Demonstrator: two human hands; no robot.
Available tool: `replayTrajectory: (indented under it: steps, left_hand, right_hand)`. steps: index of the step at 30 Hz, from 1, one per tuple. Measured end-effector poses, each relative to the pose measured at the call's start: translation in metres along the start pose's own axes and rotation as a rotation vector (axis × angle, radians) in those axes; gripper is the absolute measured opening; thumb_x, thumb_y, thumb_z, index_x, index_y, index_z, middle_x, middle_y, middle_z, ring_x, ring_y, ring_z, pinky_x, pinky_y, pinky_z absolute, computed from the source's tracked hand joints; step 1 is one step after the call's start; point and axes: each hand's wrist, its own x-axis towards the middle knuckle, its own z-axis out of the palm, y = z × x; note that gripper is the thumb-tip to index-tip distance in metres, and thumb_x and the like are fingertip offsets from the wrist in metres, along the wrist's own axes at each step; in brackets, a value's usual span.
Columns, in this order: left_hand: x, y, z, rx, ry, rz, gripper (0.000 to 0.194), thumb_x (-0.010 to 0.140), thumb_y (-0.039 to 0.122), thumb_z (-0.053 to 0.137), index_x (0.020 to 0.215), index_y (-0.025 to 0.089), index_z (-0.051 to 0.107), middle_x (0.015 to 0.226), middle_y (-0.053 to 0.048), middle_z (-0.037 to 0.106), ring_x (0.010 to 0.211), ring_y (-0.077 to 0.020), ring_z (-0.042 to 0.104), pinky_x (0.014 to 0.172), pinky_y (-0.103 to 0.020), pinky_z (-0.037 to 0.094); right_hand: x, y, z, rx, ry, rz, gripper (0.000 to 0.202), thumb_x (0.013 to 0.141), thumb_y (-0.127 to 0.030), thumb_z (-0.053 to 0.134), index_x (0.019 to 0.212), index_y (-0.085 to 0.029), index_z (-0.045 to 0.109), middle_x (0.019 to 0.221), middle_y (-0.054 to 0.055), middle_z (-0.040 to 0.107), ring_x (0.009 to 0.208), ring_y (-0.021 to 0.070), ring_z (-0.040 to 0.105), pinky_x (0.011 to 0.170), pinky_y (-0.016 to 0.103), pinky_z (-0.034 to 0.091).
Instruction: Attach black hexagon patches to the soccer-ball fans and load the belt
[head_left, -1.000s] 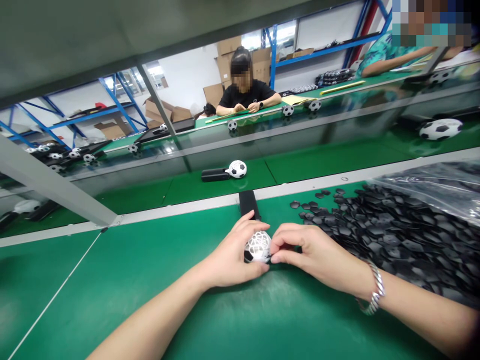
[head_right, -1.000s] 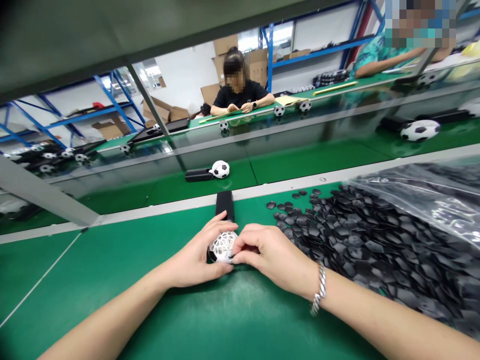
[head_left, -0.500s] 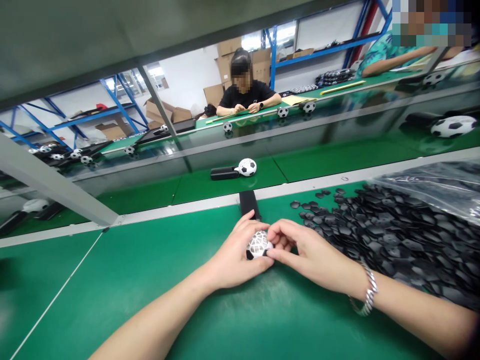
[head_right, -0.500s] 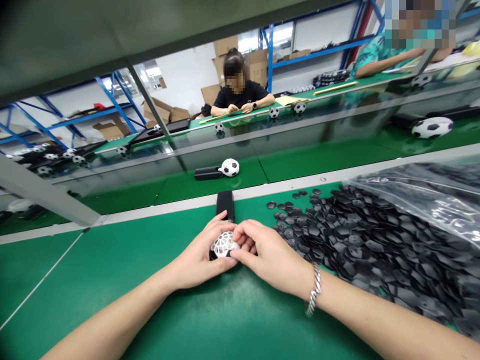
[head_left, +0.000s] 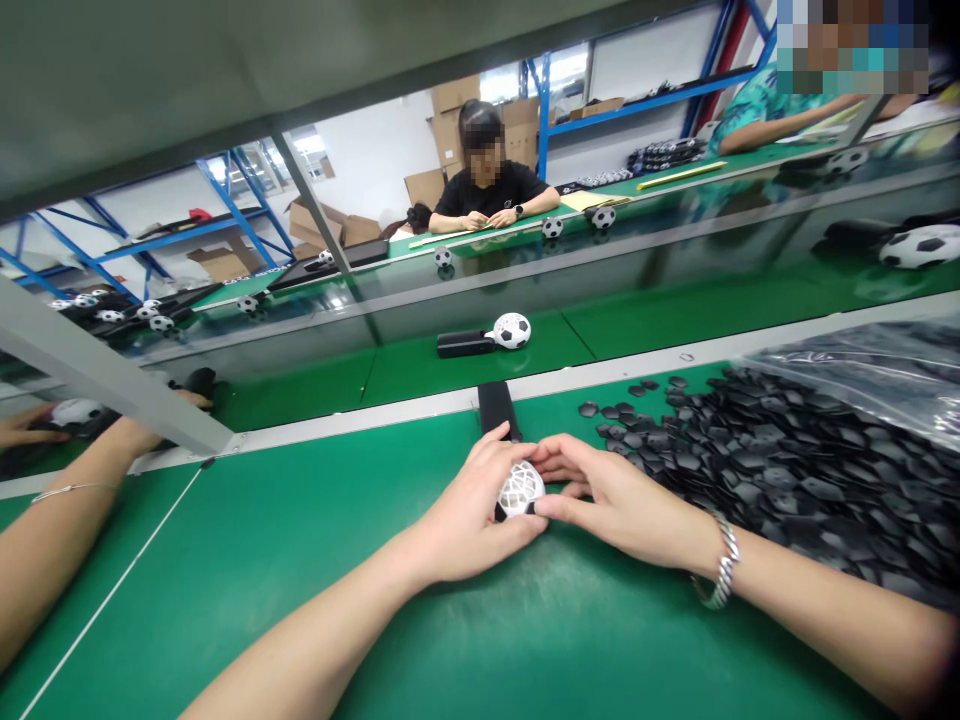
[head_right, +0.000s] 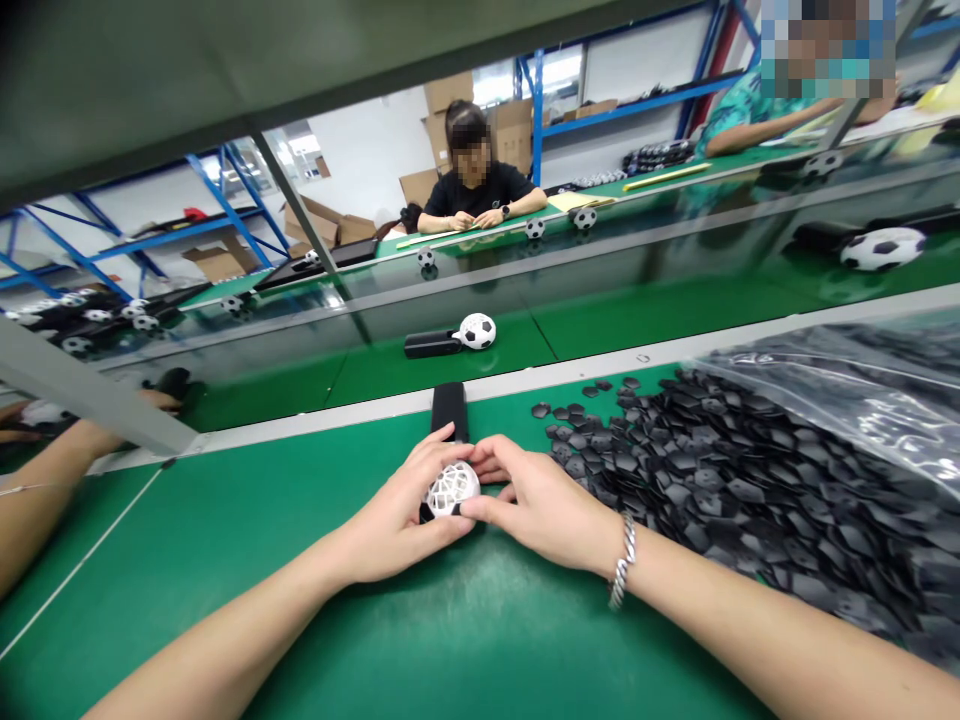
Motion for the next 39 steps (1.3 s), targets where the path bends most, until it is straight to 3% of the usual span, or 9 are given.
replayTrajectory:
  steps: [5,9,11,15,19,24,32,36,39]
  left_hand:
    - [0.000,-0.001,0.004,0.017,0.068,0.024,0.047,0.074,0.019,0.057,0.118,0.023,0.041,0.121,-0.008,0.047,0.121,-0.0249,0.034,0.102,-0.045,0.031]
    - [0.002,-0.002,0.005,-0.005,0.067,0.052,0.052,0.067,0.013,0.059,0.115,0.023,0.043,0.111,-0.006,0.050,0.108,-0.0226,0.044,0.095,-0.040,0.039]
    - [0.003,-0.003,0.005,-0.025,0.038,0.068,0.055,0.064,0.015,0.065,0.115,0.023,0.046,0.112,-0.006,0.050,0.109,-0.0229,0.044,0.097,-0.039,0.038]
    - [0.002,-0.007,0.002,0.008,0.076,-0.005,0.063,0.056,0.035,0.078,0.112,0.024,0.052,0.118,-0.008,0.041,0.117,-0.0272,0.036,0.101,-0.043,0.032]
    - [0.000,-0.007,-0.008,-0.027,0.063,-0.170,0.060,0.060,0.029,0.075,0.115,0.026,0.050,0.110,-0.006,0.038,0.107,-0.0244,0.044,0.095,-0.043,0.038]
    - [0.000,-0.003,-0.015,-0.103,-0.033,-0.159,0.057,0.064,0.008,0.061,0.116,0.027,0.048,0.112,-0.004,0.040,0.106,-0.0209,0.046,0.093,-0.037,0.039]
    - [0.001,-0.005,-0.003,-0.120,0.078,-0.171,0.051,0.063,0.009,0.064,0.110,0.024,0.050,0.112,-0.004,0.043,0.104,-0.0197,0.047,0.092,-0.035,0.038]
    - [-0.001,-0.004,-0.006,-0.147,0.021,-0.141,0.054,0.062,0.008,0.065,0.112,0.024,0.049,0.114,-0.004,0.043,0.104,-0.0187,0.048,0.092,-0.032,0.039]
    - [-0.001,-0.006,-0.009,-0.157,-0.032,-0.103,0.057,0.063,0.009,0.065,0.115,0.025,0.047,0.116,-0.004,0.043,0.106,-0.0192,0.046,0.094,-0.033,0.038]
  right_hand:
    - [-0.001,0.001,0.004,0.008,0.005,-0.047,0.017,0.082,-0.023,0.054,0.097,-0.020,0.046,0.105,0.007,0.060,0.095,0.0180,0.059,0.081,0.036,0.051]
    - [0.001,-0.002,-0.005,-0.031,-0.036,-0.008,0.012,0.081,-0.025,0.056,0.088,-0.019,0.048,0.088,0.003,0.063,0.082,0.0164,0.062,0.072,0.030,0.052]
    - [0.004,-0.004,-0.019,-0.165,-0.031,0.021,0.010,0.081,-0.029,0.054,0.082,-0.019,0.052,0.079,0.001,0.064,0.074,0.0162,0.061,0.066,0.027,0.050]
    - [0.006,-0.001,-0.051,-0.692,0.139,0.054,0.009,0.082,-0.027,0.053,0.078,-0.020,0.056,0.074,0.000,0.063,0.066,0.0154,0.059,0.060,0.026,0.046]
    - [0.004,0.006,-0.064,-0.873,0.135,0.074,0.009,0.080,-0.022,0.056,0.073,-0.021,0.061,0.073,0.001,0.063,0.065,0.0174,0.059,0.058,0.027,0.045]
    - [0.004,0.006,-0.049,-1.000,0.036,0.018,0.009,0.076,-0.020,0.063,0.084,-0.022,0.065,0.084,0.002,0.064,0.075,0.0187,0.061,0.062,0.025,0.046]
    - [0.000,-0.009,-0.017,-1.258,-0.016,-0.056,0.018,0.070,0.004,0.052,0.071,-0.010,0.064,0.073,0.012,0.064,0.071,0.0270,0.059,0.065,0.036,0.047]
    - [-0.006,-0.007,-0.020,-1.254,-0.008,-0.071,0.022,0.071,0.004,0.051,0.082,-0.010,0.064,0.085,0.013,0.064,0.081,0.0264,0.059,0.071,0.036,0.048]
    - [-0.014,-0.011,-0.023,-1.090,-0.013,-0.093,0.027,0.071,0.003,0.051,0.087,-0.015,0.063,0.086,0.008,0.063,0.080,0.0219,0.060,0.068,0.030,0.048]
